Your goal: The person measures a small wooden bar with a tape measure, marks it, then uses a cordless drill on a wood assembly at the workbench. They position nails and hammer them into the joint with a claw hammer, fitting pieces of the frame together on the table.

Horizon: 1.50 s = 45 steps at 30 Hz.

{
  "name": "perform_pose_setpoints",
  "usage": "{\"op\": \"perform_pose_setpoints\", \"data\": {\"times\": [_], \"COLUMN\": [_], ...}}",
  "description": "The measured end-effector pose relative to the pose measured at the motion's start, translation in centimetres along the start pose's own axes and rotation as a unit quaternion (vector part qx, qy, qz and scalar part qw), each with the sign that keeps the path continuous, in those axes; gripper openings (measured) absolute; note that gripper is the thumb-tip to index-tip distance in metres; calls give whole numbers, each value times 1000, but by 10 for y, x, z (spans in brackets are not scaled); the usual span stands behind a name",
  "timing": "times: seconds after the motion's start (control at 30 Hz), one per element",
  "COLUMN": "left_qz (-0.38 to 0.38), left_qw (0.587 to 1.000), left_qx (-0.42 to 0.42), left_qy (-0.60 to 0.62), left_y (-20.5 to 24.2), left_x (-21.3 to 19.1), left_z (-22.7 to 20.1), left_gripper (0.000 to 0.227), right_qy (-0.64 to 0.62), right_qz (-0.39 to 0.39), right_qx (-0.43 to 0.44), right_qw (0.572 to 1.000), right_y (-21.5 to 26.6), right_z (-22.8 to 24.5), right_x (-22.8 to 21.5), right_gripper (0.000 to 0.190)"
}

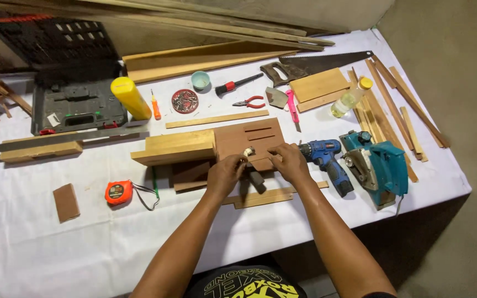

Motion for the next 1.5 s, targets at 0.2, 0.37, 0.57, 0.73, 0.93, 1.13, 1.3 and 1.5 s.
{"op": "perform_pose_setpoints", "data": {"times": [0.2, 0.37, 0.57, 0.73, 0.93, 1.13, 1.3, 1.5], "left_qz": [-57, -15, 25, 12, -47, -13, -108, -198], "left_qw": [992, 987, 970, 974, 970, 966, 983, 979], "left_qx": [10, -85, -125, -125, -214, -214, -83, -35], "left_qy": [-112, -136, -205, -188, -105, -143, -122, 42], "left_y": [-74, -99, -102, -101, -111, -129, -104, -62], "left_x": [30, 56, 67, 61, 55, 67, 34, -44], "left_z": [-22, 1, 14, 5, 28, 41, -12, -36], "left_gripper": [10, 12, 20, 20, 33, 38, 37, 25], "right_qy": [65, 75, 54, 32, -71, -12, -87, -211], "right_qz": [14, 21, 35, 47, 11, 37, -39, -27], "right_qx": [-38, -86, -94, -85, -53, -23, -100, -121], "right_qw": [997, 993, 993, 995, 996, 999, 990, 970], "right_y": [-44, -66, -72, -71, -88, -106, -98, -96], "right_z": [-57, -76, -77, -84, -97, -99, -42, 78], "right_x": [-13, 8, 21, 23, 18, 26, -4, -27], "right_gripper": [21, 16, 18, 15, 26, 23, 21, 15]}}
Point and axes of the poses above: each hand's wrist, its own y-axis away from the middle knuckle, its own x-axis out of the palm, z = x × y, the point moved 8 cm from there along -y, towards the middle knuckle, and after that the axes turned 8 degrees about z, right-handed, at the moved point
